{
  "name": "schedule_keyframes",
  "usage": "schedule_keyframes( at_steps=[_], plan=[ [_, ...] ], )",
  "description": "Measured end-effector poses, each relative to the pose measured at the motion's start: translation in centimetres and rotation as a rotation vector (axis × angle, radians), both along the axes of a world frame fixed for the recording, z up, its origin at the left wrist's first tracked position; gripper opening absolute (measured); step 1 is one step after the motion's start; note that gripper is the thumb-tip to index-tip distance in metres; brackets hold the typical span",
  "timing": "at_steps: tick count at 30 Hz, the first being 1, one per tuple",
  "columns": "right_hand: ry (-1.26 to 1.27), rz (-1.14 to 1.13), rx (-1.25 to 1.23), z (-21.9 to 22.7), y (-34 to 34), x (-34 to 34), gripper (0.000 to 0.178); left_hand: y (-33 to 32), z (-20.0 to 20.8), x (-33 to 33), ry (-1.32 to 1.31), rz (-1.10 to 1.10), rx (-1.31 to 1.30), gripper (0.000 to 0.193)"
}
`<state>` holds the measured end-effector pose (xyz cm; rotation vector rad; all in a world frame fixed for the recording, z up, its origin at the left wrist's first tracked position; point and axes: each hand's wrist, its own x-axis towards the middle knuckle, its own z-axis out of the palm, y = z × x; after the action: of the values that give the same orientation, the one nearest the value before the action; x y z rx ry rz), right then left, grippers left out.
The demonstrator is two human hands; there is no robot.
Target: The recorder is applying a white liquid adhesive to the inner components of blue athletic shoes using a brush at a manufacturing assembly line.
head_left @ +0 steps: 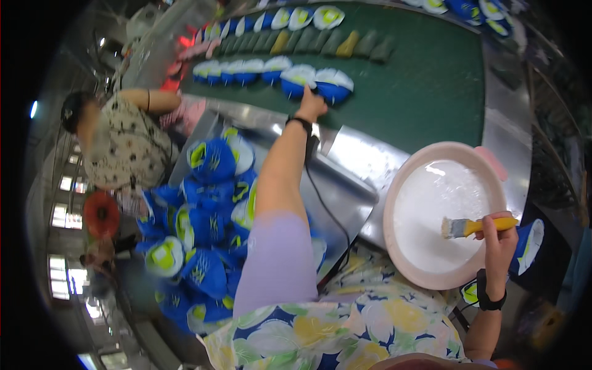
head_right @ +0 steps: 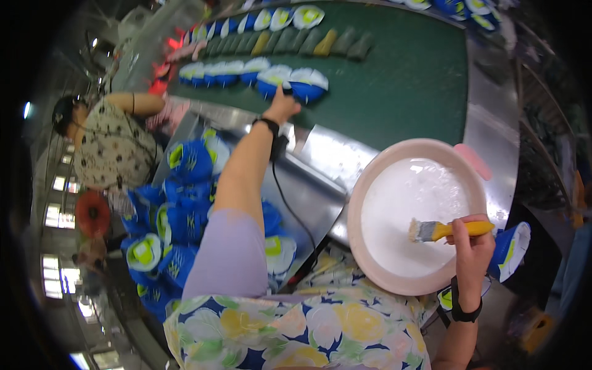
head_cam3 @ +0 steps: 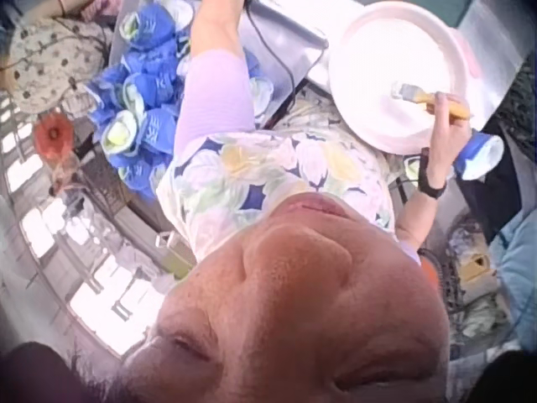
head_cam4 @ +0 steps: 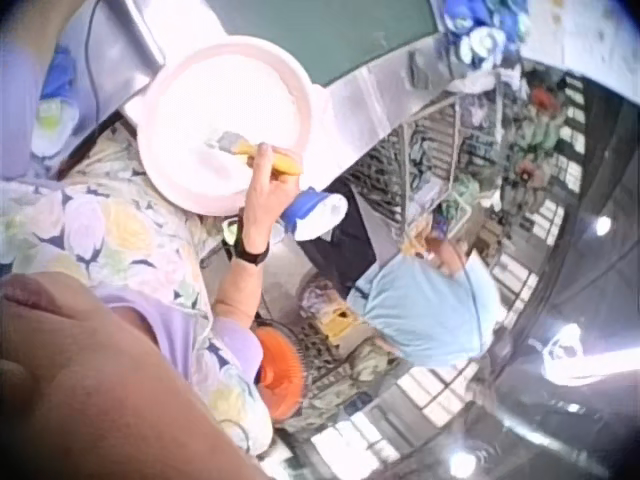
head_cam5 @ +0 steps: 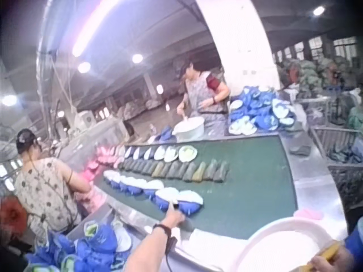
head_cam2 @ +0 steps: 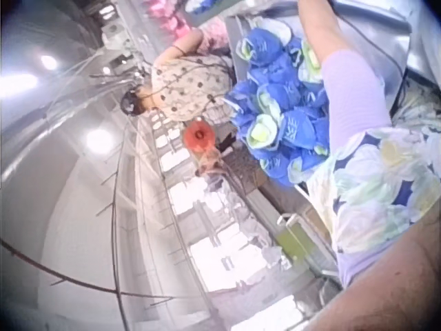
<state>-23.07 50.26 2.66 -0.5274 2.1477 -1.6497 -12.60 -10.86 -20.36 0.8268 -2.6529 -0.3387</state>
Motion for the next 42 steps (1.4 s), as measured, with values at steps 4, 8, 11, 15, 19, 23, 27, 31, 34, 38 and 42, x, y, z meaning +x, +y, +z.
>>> schedule_keyframes(
  at_steps=[4, 8, 11, 15, 19, 23, 27, 31, 34, 38, 42],
  plan=[
    [0.051, -0.036, 0.11, -0.1, 1.2, -0.6, 0.013, 3.2, 10.6, -3.0, 0.22, 0.205, 0.822, 0.044],
    [0.008, 0.093, 0.119, 0.0, -0.8, -0.7, 0.014, 9.6, 22.9, 12.4, -0.379, -0.146, 0.971, 0.045],
    [-0.027, 0.13, 0.113, 0.6, -2.4, -1.2, 0.013, 15.2, 23.6, 16.3, -0.962, -0.293, 0.63, 0.071],
    [-0.017, 0.213, 0.118, 1.6, -3.7, -0.3, 0.011, 18.9, 21.1, 18.7, -0.933, -0.299, -0.004, 0.084],
    [0.057, 0.268, 0.115, 3.0, -3.2, 0.1, 0.012, 16.1, 21.5, 19.9, -0.829, -0.057, 0.105, 0.066],
    [0.065, 0.217, 0.175, 2.5, -2.5, -0.3, 0.013, 13.6, 23.4, 19.6, -0.676, -0.116, 0.441, 0.07],
    [0.049, 0.269, 0.224, 2.8, -3.4, 0.0, 0.015, 16.1, 26.7, 12.8, -0.181, -0.303, 0.708, 0.065],
    [0.133, 0.275, 0.122, 1.7, -4.7, -0.6, 0.017, 19.0, 23.4, 5.8, -0.373, -0.358, 1.227, 0.055],
    [0.184, 0.288, 0.166, 1.7, -4.6, -0.3, 0.021, 20.1, 16.7, 6.1, -0.399, -0.685, 0.189, 0.036],
    [0.245, 0.174, 0.181, 1.0, -3.0, -1.2, 0.024, 24.3, 17.3, 6.5, -0.264, -0.65, -0.077, 0.028],
    [0.184, 0.309, 0.078, 0.4, -5.0, -0.5, 0.024, 27.6, 16.9, 6.5, -0.367, -0.535, 0.178, 0.041]
  ],
)
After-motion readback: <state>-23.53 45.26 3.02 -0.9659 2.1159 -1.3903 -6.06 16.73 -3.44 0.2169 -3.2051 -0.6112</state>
